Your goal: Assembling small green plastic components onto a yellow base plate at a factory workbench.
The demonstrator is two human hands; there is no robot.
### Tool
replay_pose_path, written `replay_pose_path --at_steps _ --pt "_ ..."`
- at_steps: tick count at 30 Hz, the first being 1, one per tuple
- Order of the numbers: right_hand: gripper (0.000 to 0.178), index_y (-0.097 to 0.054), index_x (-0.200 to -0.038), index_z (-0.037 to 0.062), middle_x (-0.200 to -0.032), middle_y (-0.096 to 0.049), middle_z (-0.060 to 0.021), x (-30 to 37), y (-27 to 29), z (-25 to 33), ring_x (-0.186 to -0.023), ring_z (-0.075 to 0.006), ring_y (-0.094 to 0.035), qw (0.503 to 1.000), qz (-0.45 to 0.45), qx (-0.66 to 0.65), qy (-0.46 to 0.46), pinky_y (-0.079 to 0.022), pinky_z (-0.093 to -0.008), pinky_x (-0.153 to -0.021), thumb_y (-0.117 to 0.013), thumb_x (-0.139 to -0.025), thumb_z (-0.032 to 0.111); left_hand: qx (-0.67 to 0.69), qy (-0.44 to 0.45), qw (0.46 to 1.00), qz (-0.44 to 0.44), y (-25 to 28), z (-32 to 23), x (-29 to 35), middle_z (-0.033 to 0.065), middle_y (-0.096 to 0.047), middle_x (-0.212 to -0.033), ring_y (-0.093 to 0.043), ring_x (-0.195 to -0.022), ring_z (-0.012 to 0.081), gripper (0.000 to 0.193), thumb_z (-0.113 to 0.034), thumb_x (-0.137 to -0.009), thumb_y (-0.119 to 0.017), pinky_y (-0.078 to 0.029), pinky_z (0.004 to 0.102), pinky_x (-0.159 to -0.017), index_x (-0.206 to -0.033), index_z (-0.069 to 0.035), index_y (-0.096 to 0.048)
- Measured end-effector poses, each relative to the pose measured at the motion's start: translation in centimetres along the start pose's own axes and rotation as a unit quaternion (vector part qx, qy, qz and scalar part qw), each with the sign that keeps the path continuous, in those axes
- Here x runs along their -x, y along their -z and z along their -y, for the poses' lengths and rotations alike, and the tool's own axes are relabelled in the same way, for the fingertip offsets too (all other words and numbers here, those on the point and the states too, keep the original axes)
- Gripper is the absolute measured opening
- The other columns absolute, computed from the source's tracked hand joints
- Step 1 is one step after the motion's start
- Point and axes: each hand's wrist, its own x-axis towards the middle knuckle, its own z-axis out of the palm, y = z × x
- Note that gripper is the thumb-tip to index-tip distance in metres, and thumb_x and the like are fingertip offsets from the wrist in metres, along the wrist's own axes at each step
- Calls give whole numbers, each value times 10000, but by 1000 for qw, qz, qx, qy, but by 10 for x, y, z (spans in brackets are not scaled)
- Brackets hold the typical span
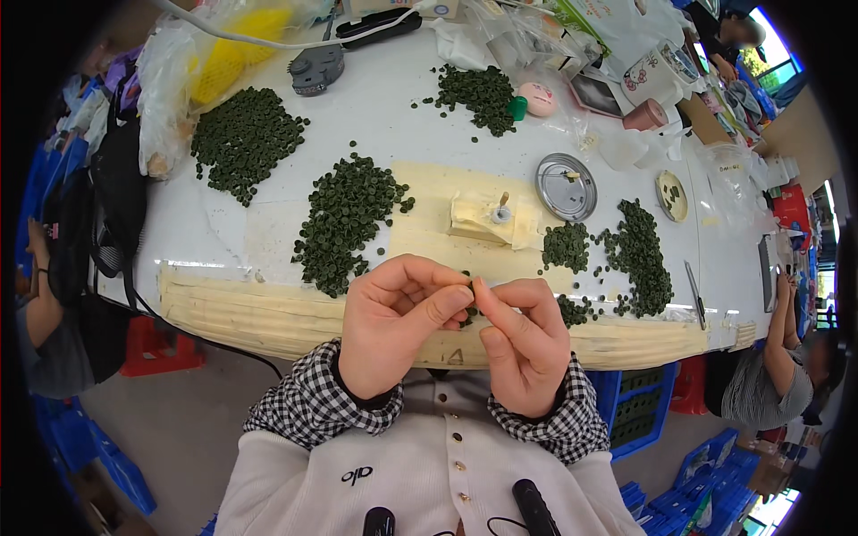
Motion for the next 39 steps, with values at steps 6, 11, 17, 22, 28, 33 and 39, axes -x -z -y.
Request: replay_pose_path --at_steps 6,11,17,22,28,33,39 --pt "390 -657 -1207 -5 -1010 -608 -117 -2 0 -1 -875 -237 -562 1000 -14 12 13 -464 -299 -768 -673 -817 4 -80 -96 992 0 0 5 5 89 -676 -969 -644 -842 104 188 33 -894 -650 -534 224 -746 -1081 42 -651" --pt "382 -658 -1207 1 -1014 -609 -120 -3 1 -1 -879 -236 -561 1000 -11 -3 21 -468 -302 -765 -668 -825 7 -106 -117 987 10 4 4 3 106 -662 -1006 -637 -874 120 203 87 -859 -661 -515 222 -749 -1057 45 -663" --pt "368 -663 -1202 9 -1006 -621 -122 -3 4 -2 -870 -232 -563 1000 1 -8 19 -470 -301 -760 -662 -834 5 -125 -133 983 4 6 2 2 109 -667 -1006 -634 -883 130 213 109 -843 -660 -514 235 -750 -1042 35 -675" --pt "366 -666 -1197 13 -1007 -635 -118 -3 4 -3 -859 -232 -567 1000 7 -17 20 -471 -300 -753 -662 -831 0 -139 -156 978 10 7 2 0 116 -674 -985 -641 -873 139 197 111 -832 -671 -519 235 -739 -1012 32 -688" --pt "354 -672 -1180 6 -1018 -643 -104 -5 7 -6 -857 -220 -575 999 31 -30 25 -474 -297 -747 -670 -826 -1 -138 -142 980 19 9 0 -1 114 -685 -964 -651 -856 136 171 92 -832 -685 -526 230 -732 -992 31 -699" --pt "341 -677 -1161 -5 -1005 -639 -100 -8 11 -8 -826 -223 -580 998 45 -22 48 -479 -310 -735 -677 -820 2 -131 -120 984 25 10 1 -1 110 -688 -953 -656 -837 129 158 73 -834 -695 -533 225 -725 -984 27 -707" --pt "364 -684 -1154 3 -991 -638 -93 -10 15 -13 -805 -231 -582 995 60 -5 80 -482 -321 -722 -691 -791 -1 -133 -101 985 33 12 0 -1 103 -687 -944 -656 -834 124 163 78 -834 -690 -534 222 -722 -986 23 -712"
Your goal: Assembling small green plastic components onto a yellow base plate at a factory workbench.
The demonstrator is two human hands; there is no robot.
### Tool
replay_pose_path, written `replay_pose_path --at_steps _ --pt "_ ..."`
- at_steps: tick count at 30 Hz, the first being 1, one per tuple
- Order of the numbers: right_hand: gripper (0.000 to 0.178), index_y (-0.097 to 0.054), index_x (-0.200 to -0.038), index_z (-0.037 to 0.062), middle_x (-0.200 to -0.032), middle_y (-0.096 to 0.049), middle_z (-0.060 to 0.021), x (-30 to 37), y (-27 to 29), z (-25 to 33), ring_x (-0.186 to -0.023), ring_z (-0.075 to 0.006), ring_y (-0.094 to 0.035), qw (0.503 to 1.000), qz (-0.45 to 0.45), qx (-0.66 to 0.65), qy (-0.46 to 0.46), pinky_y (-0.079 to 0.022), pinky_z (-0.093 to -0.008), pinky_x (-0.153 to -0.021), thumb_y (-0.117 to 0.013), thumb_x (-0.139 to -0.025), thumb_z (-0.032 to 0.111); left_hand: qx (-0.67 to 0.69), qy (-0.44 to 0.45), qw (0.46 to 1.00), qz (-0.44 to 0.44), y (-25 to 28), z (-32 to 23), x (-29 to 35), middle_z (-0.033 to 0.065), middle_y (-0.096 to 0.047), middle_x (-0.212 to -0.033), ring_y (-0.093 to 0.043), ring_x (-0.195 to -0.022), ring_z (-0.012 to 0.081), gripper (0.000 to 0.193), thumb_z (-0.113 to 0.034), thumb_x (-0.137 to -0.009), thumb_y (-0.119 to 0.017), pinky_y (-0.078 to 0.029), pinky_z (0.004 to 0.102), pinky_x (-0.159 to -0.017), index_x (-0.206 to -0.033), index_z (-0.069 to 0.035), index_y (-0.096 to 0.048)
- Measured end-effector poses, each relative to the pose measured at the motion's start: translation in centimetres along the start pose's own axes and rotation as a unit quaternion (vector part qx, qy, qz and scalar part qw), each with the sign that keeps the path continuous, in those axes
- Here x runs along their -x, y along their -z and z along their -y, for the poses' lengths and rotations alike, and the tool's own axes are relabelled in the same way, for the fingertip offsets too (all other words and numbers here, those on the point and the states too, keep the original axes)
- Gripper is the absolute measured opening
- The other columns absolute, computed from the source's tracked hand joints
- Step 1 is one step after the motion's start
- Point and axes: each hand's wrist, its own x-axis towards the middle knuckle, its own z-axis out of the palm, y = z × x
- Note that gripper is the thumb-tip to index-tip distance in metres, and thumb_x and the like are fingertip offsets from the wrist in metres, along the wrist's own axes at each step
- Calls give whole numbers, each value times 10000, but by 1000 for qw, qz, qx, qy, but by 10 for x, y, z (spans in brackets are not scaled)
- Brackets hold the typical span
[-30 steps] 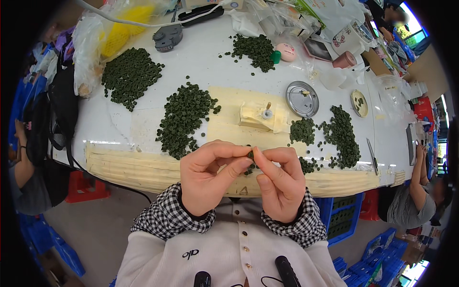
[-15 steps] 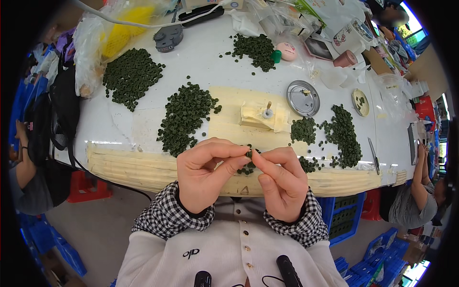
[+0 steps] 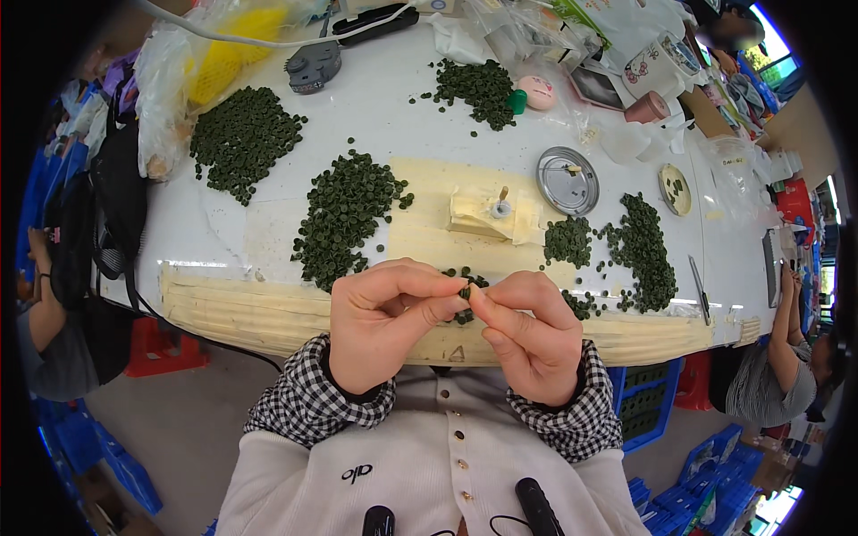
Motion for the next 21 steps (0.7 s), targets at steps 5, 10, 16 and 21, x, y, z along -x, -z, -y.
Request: replay_pose_path --at_steps 5,10,16,21 --pt "392 -688 -1152 14 -995 -644 -82 -2 0 -3 -805 -235 -574 999 4 19 30 -481 -321 -722 -711 -761 3 4 8 1000 2 1 0 0 99 -687 -940 -653 -820 120 170 86 -833 -682 -532 224 -715 -988 21 -714" --pt "405 -691 -1150 21 -1001 -649 -72 -5 4 -4 -808 -235 -560 998 18 40 49 -475 -318 -721 -725 -747 20 6 10 1000 12 2 0 0 100 -685 -936 -650 -815 121 178 90 -833 -679 -530 226 -712 -997 26 -710" --pt "432 -681 -1176 37 -1000 -645 -70 -7 6 -7 -817 -234 -563 996 34 55 60 -472 -324 -725 -734 -747 46 18 -1 1000 2 1 1 1 100 -686 -938 -648 -818 116 176 82 -834 -687 -524 219 -709 -1001 30 -704" --pt "399 -670 -1157 20 -964 -624 -92 -27 26 6 -813 -253 -576 994 -16 106 -33 -473 -335 -714 -741 -768 74 -13 -9 999 -38 2 0 0 98 -690 -953 -641 -821 98 177 76 -830 -698 -504 195 -686 -1001 27 -701"
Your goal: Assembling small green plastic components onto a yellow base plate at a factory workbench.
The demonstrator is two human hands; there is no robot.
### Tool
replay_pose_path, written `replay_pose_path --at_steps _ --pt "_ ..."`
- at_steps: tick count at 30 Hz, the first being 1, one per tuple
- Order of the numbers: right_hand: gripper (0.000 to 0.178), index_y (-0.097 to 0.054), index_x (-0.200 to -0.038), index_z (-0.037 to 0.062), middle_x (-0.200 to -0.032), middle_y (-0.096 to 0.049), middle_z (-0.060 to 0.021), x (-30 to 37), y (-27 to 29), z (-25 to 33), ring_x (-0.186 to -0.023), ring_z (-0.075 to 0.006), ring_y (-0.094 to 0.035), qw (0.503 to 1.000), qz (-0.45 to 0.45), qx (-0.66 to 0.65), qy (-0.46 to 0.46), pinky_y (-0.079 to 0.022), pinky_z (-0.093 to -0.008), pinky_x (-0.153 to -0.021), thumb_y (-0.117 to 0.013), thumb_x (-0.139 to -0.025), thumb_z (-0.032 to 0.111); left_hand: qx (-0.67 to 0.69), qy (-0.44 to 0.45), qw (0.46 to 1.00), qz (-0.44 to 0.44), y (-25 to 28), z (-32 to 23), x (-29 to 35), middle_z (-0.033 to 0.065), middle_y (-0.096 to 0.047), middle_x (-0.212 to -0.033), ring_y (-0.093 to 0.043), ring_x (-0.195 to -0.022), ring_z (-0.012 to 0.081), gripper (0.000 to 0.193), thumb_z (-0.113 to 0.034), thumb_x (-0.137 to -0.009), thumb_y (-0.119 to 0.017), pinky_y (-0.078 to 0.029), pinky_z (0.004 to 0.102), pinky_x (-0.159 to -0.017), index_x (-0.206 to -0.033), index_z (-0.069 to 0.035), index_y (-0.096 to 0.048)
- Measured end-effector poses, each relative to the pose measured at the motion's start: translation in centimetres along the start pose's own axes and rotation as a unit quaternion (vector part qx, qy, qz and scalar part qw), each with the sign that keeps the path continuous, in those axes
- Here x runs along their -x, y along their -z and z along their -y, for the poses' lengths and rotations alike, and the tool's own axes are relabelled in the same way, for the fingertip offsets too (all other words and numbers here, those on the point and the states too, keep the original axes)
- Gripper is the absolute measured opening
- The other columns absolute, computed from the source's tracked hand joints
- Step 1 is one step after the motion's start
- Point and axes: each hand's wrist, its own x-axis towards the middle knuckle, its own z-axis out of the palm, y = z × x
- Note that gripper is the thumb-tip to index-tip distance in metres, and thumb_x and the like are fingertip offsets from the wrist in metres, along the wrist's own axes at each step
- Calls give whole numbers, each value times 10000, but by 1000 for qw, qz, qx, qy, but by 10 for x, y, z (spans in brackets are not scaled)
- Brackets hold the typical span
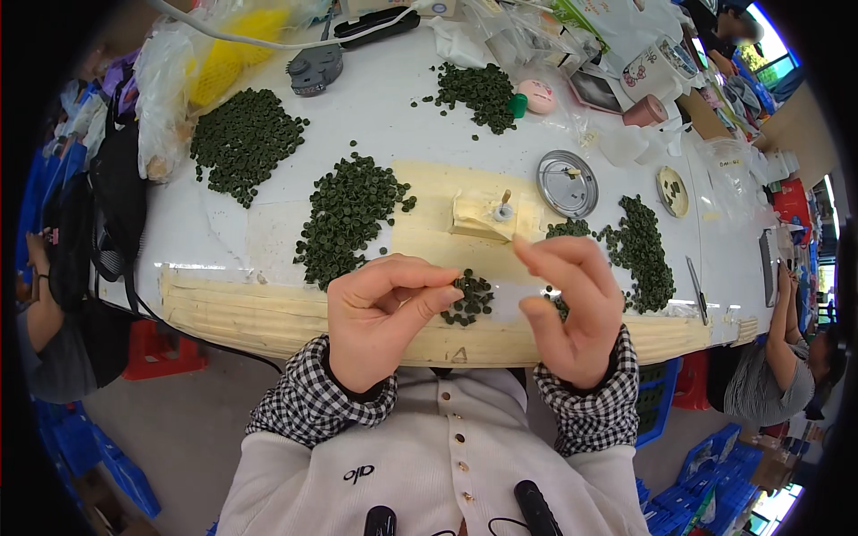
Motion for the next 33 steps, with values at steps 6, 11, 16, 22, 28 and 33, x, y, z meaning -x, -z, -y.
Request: replay_pose_path --at_steps 6,11,16,22,28,33 --pt "243 -671 -998 8 -888 -589 -114 -41 5 -20 -815 -270 -580 988 -19 151 -20 -468 -358 -714 -741 -787 105 -12 -9 1000 0 0 0 -1 103 -694 -968 -636 -810 92 178 75 -828 -701 -493 187 -668 -1000 27 -701" --pt "165 -680 -905 17 -810 -574 -114 -47 -7 -34 -800 -273 -571 990 8 141 -10 -464 -368 -714 -744 -778 100 -18 -22 1000 2 1 3 -1 106 -692 -965 -638 -820 105 183 81 -824 -701 -494 197 -684 -1000 29 -700" --pt "136 -683 -870 15 -806 -599 -97 -48 5 -11 -754 -246 -592 990 -75 114 21 -474 -324 -674 -758 -771 70 0 -21 1000 6 1 1 -1 114 -687 -976 -635 -845 114 188 89 -824 -695 -494 208 -715 -1003 33 -698" --pt "114 -644 -897 12 -849 -637 -97 -38 4 5 -747 -196 -613 994 -13 -93 62 -485 -286 -651 -724 -828 54 10 -15 1000 12 0 0 -1 116 -684 -973 -636 -856 123 188 84 -824 -698 -498 224 -730 -1006 37 -694" --pt "186 -542 -968 -19 -913 -630 -108 -32 -4 9 -850 -163 -644 981 80 -172 -41 -495 -278 -786 -566 -981 164 5 -11 1000 13 1 1 0 116 -686 -970 -640 -856 130 178 82 -823 -701 -500 233 -731 -994 36 -693" --pt "178 -555 -956 -16 -899 -634 -105 -32 -5 7 -833 -167 -651 982 91 -163 -31 -511 -279 -760 -569 -980 159 6 -16 1000 14 0 1 -1 115 -687 -962 -641 -854 134 173 84 -822 -700 -499 235 -731 -989 37 -691"
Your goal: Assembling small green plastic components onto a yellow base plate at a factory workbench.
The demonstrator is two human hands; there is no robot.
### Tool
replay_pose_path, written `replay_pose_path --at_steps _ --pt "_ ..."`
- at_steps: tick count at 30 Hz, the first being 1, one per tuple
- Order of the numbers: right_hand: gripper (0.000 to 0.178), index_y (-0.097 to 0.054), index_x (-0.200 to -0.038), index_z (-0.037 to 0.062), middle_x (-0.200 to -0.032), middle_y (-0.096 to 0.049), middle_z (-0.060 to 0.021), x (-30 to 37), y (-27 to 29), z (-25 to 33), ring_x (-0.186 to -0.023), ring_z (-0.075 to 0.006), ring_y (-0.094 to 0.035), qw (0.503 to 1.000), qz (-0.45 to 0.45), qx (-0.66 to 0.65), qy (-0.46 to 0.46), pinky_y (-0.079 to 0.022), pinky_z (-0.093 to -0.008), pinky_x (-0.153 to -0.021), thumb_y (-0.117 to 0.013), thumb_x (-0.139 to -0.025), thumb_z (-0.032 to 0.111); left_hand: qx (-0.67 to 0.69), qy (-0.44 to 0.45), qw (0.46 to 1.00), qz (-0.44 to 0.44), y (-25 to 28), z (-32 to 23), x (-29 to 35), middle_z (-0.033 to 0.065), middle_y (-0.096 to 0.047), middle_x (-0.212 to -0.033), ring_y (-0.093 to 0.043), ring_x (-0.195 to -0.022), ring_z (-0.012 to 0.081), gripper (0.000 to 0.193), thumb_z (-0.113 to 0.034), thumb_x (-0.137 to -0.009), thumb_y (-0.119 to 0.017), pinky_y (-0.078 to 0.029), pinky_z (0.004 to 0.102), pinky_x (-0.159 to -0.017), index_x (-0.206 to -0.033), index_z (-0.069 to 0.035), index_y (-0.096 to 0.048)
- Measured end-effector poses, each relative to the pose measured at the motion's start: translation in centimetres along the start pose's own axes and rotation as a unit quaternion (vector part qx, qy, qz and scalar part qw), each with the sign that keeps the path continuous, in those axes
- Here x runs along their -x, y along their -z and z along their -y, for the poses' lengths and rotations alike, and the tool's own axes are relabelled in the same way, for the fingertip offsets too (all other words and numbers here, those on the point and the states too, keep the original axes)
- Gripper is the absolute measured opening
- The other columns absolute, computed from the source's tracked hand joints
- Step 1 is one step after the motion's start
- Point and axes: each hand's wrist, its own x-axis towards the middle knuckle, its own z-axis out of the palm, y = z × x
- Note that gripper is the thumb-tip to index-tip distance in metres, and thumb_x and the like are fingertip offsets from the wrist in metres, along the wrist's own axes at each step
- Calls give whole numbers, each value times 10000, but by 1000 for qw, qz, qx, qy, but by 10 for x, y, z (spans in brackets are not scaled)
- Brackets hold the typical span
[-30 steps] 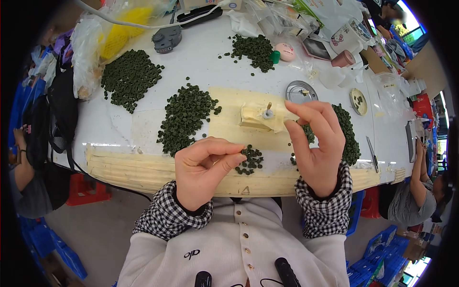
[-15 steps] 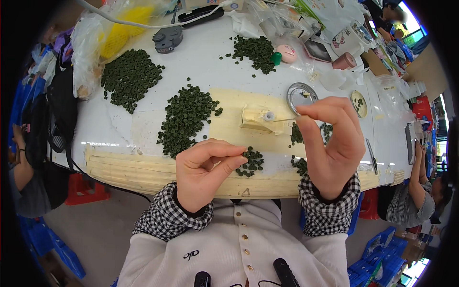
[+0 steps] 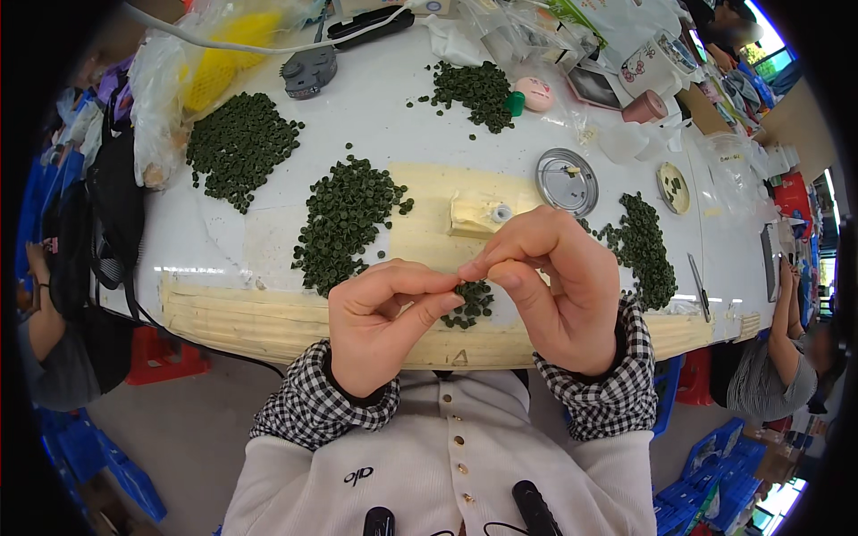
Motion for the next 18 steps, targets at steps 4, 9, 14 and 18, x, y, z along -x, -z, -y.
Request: replay_pose_path --at_steps 4,9,14,18 --pt "170 -560 -953 -13 -900 -638 -109 0 0 1 -834 -169 -652 1000 6 9 -4 -514 -279 -752 -575 -976 154 6 -6 1000 2 0 1 0 119 -685 -960 -642 -858 138 173 89 -823 -697 -499 238 -735 -988 38 -690" --pt "167 -557 -949 -15 -899 -638 -111 0 1 -2 -823 -171 -653 1000 10 18 10 -512 -277 -755 -577 -974 149 8 -3 1000 4 1 1 0 122 -684 -964 -642 -870 141 173 95 -822 -695 -500 240 -746 -985 39 -688" --pt "156 -543 -944 -33 -877 -635 -109 1 -3 -2 -809 -178 -650 996 -49 -65 -19 -509 -279 -758 -554 -982 118 15 1 1000 -1 0 1 0 121 -684 -971 -644 -867 139 176 95 -824 -692 -506 238 -749 -991 38 -690" --pt "97 -602 -878 1 -786 -610 -100 -5 -2 -19 -657 -225 -612 975 -198 93 38 -497 -299 -597 -691 -857 33 -6 6 1000 -1 0 -1 1 123 -687 -982 -646 -868 137 180 96 -827 -687 -509 234 -749 -998 39 -691"
